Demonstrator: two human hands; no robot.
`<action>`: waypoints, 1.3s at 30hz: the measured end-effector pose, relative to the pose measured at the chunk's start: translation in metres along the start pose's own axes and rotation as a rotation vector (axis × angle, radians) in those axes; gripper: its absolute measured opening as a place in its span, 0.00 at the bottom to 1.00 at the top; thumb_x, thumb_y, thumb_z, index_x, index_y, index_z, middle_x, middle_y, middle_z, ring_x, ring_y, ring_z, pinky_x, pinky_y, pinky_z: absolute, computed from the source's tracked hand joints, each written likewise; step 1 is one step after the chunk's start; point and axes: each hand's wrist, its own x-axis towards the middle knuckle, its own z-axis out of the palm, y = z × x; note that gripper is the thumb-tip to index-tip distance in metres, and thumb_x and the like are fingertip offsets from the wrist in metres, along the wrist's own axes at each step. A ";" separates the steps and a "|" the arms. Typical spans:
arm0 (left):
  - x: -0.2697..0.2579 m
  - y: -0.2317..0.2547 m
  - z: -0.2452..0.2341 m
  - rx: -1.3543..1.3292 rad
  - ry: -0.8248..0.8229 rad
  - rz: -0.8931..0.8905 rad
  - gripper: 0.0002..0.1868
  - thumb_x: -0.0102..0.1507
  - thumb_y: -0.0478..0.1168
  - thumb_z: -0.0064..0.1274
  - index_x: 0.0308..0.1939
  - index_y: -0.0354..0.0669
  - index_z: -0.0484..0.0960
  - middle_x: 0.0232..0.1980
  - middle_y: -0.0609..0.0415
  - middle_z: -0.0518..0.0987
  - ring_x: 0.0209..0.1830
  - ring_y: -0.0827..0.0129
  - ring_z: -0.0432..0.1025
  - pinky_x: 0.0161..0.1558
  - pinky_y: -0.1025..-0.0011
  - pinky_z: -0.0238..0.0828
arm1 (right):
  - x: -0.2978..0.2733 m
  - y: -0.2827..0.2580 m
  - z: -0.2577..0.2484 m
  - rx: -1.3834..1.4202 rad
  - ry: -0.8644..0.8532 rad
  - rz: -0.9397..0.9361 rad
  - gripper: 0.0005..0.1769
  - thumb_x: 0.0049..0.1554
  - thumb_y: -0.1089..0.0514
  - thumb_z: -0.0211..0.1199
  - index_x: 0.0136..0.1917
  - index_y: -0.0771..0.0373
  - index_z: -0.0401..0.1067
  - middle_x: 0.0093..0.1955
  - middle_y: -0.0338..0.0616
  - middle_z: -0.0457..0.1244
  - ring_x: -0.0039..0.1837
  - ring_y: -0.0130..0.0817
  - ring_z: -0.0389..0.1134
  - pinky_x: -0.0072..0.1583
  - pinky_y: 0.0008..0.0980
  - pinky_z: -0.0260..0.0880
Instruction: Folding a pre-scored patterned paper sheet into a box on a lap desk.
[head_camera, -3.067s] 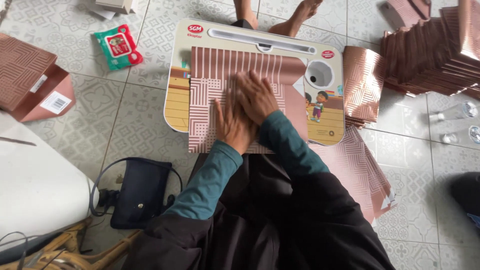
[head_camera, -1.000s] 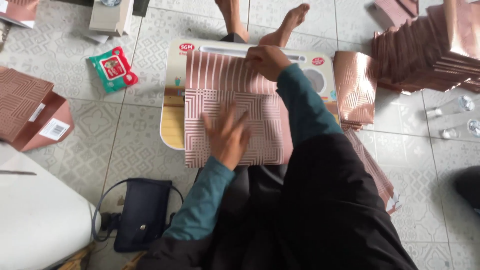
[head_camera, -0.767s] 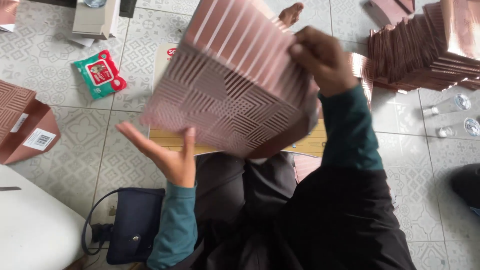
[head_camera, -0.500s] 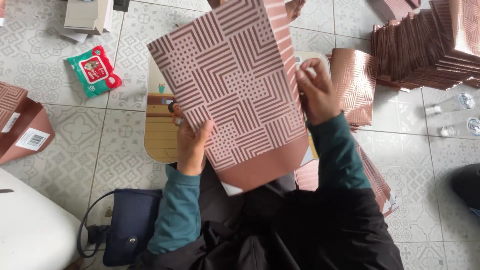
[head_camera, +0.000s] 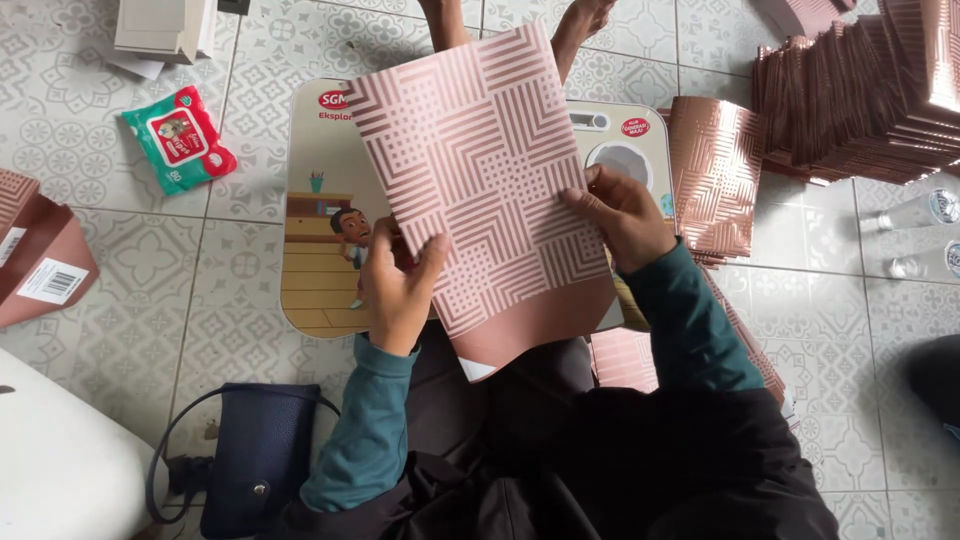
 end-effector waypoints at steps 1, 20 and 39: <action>0.000 0.011 -0.001 0.001 0.002 -0.003 0.30 0.65 0.59 0.61 0.61 0.45 0.73 0.47 0.43 0.79 0.52 0.45 0.78 0.53 0.50 0.75 | 0.007 0.005 -0.006 0.000 -0.003 0.002 0.09 0.59 0.60 0.69 0.48 0.64 0.71 0.36 0.40 0.65 0.38 0.27 0.71 0.41 0.20 0.69; -0.001 0.017 0.025 0.772 0.222 0.310 0.43 0.69 0.47 0.54 0.79 0.30 0.50 0.53 0.43 0.78 0.49 0.53 0.74 0.56 0.52 0.62 | 0.057 0.047 -0.051 -0.708 -0.086 -0.105 0.10 0.66 0.54 0.65 0.58 0.60 0.75 0.43 0.44 0.71 0.48 0.30 0.71 0.52 0.31 0.70; 0.007 0.006 0.019 1.129 0.152 0.387 0.36 0.60 0.48 0.64 0.70 0.46 0.69 0.67 0.47 0.70 0.69 0.54 0.65 0.70 0.35 0.51 | 0.011 -0.144 0.064 -1.413 -0.457 -0.913 0.31 0.62 0.65 0.68 0.76 0.76 0.66 0.80 0.73 0.52 0.80 0.67 0.51 0.79 0.61 0.53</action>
